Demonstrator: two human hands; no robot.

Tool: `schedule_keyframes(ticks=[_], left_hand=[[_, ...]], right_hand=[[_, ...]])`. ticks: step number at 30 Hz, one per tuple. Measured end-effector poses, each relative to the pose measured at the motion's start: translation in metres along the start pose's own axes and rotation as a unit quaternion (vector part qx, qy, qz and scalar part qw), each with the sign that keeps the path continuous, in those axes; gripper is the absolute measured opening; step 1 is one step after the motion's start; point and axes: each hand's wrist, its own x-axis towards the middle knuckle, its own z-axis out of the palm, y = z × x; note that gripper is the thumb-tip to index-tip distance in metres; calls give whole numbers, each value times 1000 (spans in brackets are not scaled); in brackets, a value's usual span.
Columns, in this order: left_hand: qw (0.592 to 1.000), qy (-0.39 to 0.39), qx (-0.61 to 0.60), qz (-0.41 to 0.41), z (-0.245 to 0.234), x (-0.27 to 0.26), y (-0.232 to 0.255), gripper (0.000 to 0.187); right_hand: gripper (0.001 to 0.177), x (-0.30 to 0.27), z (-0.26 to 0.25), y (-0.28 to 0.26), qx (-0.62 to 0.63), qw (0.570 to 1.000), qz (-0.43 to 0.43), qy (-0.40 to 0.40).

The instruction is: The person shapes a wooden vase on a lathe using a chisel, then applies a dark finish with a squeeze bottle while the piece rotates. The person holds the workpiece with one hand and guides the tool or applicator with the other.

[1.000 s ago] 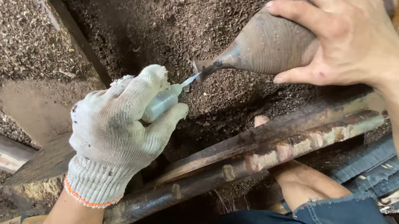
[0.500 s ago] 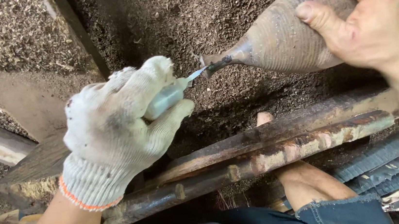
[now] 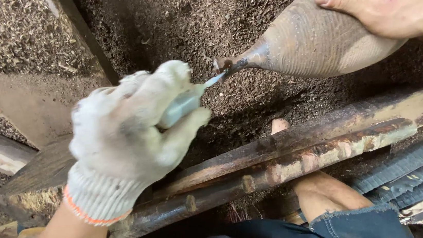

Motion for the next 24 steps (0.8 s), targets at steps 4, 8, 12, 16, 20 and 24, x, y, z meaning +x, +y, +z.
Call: schedule_keyframes(ticks=[4, 8, 12, 16, 20, 24], left_hand=[[992, -108, 10, -59, 4, 15, 12, 41], [997, -70, 7, -41, 3, 21, 13, 46], [993, -98, 0, -71, -8, 13, 15, 43], [991, -104, -5, -79, -5, 6, 10, 46], [988, -137, 38, -59, 9, 9, 11, 45], [989, -129, 34, -58, 15, 10, 16, 44]], right_hand=[[25, -7, 2, 12, -39, 985, -162, 48], [26, -14, -2, 0, -50, 985, -152, 66], [29, -37, 0, -14, -130, 975, -142, 113], [42, -57, 17, -3, -94, 966, -168, 172], [61, -59, 22, -5, -107, 953, -181, 219], [61, -63, 28, 1, -103, 953, -165, 231]])
